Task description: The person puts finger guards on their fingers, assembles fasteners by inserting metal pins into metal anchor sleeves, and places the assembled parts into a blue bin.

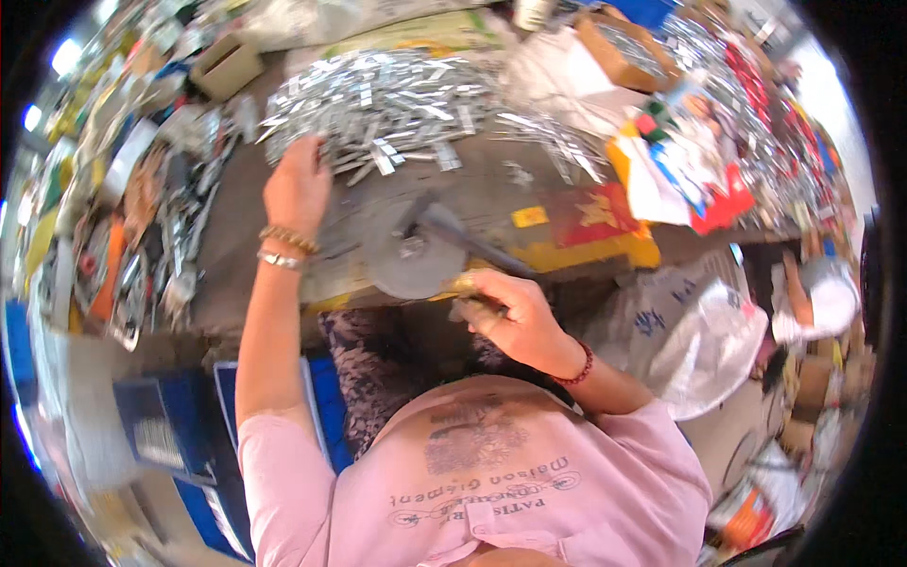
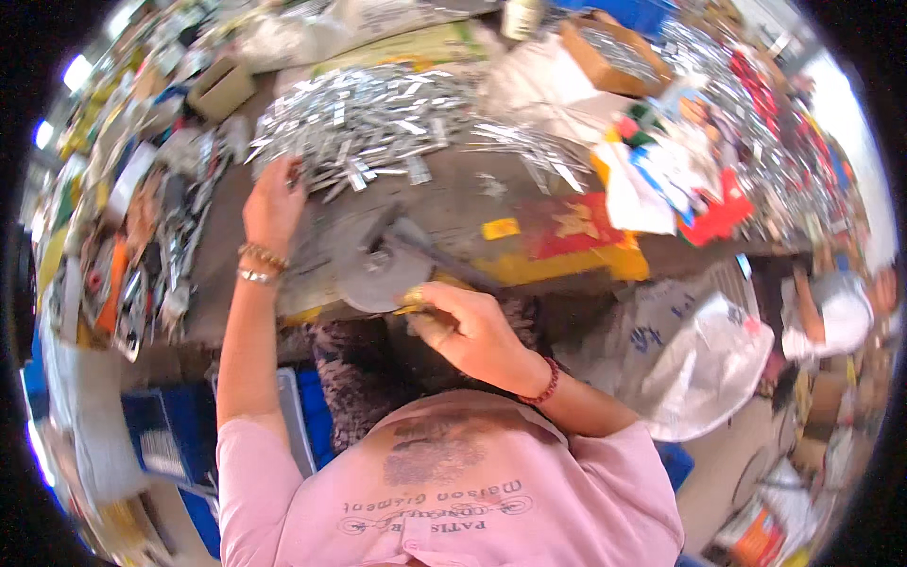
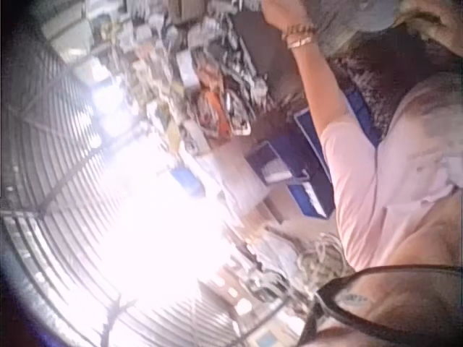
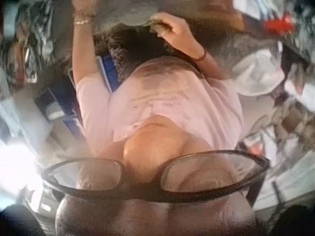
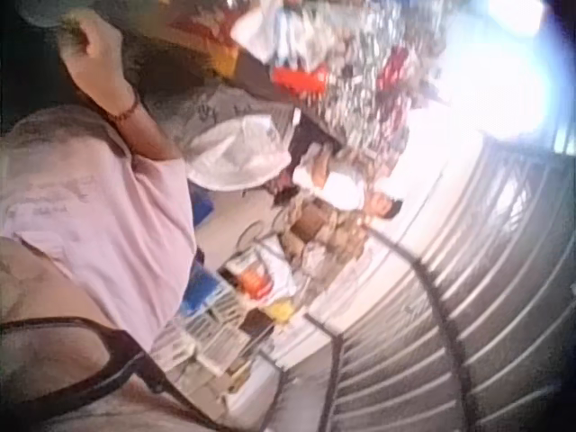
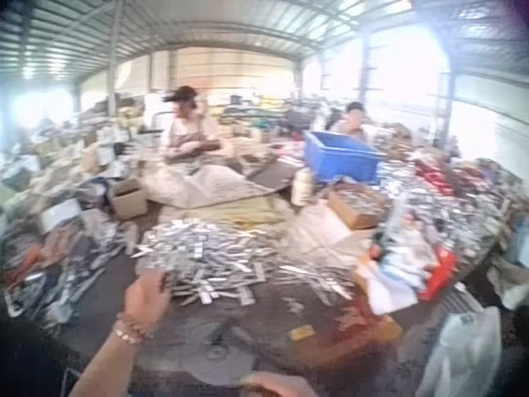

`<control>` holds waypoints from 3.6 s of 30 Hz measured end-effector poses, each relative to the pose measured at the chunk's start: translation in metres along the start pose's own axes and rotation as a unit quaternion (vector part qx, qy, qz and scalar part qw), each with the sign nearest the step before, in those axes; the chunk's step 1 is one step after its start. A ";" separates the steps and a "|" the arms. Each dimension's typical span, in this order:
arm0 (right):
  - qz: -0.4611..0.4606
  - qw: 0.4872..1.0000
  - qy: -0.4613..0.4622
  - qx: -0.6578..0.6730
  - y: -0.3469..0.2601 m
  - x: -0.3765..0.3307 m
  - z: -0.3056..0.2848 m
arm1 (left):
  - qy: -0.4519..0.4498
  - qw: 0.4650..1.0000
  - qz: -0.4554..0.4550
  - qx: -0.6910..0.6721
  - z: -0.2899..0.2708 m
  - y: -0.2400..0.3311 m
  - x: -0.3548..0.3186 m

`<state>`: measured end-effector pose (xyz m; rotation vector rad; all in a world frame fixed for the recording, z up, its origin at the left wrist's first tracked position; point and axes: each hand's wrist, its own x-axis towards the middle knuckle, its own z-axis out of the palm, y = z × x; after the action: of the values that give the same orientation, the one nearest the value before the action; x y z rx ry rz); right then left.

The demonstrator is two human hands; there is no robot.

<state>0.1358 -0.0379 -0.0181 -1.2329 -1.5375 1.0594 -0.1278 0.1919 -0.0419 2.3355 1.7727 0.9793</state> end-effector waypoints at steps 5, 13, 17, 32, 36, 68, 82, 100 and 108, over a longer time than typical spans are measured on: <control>-0.020 0.997 0.056 -0.056 -0.010 0.005 -0.039 | -0.020 0.998 -0.058 0.011 -0.005 0.004 0.004; -0.019 0.893 0.218 -0.394 0.041 0.075 -0.136 | -0.052 0.983 -0.058 -0.169 -0.022 0.000 -0.015; -0.115 0.827 0.213 -0.508 0.059 0.130 -0.150 | -0.027 0.998 0.011 -0.061 -0.014 0.000 -0.015; -0.023 0.827 0.003 -0.562 0.077 0.207 -0.169 | -0.055 0.997 -0.046 0.028 -0.012 0.005 -0.010; -0.021 0.832 -0.001 -0.554 0.073 0.174 -0.178 | -0.070 0.994 -0.031 -0.078 -0.030 0.018 -0.022; -0.076 0.820 -0.068 -0.564 0.067 0.177 -0.171 | -0.174 0.965 0.061 -0.188 -0.062 0.082 -0.099; -0.144 0.835 -0.008 -0.531 0.057 0.131 -0.150 | -0.150 0.971 0.075 -0.172 -0.062 0.086 -0.103; -0.164 0.874 0.023 -0.456 0.046 0.122 -0.151 | -0.148 0.973 0.088 -0.157 -0.060 0.085 -0.107; -0.027 0.874 0.005 -0.485 0.056 0.144 -0.114 | -0.140 0.974 0.095 -0.148 -0.061 0.086 -0.107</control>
<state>0.2410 0.1229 -0.0260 -1.8058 -2.1705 0.1662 -0.1010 0.0489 -0.0071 2.3409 1.2290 0.8165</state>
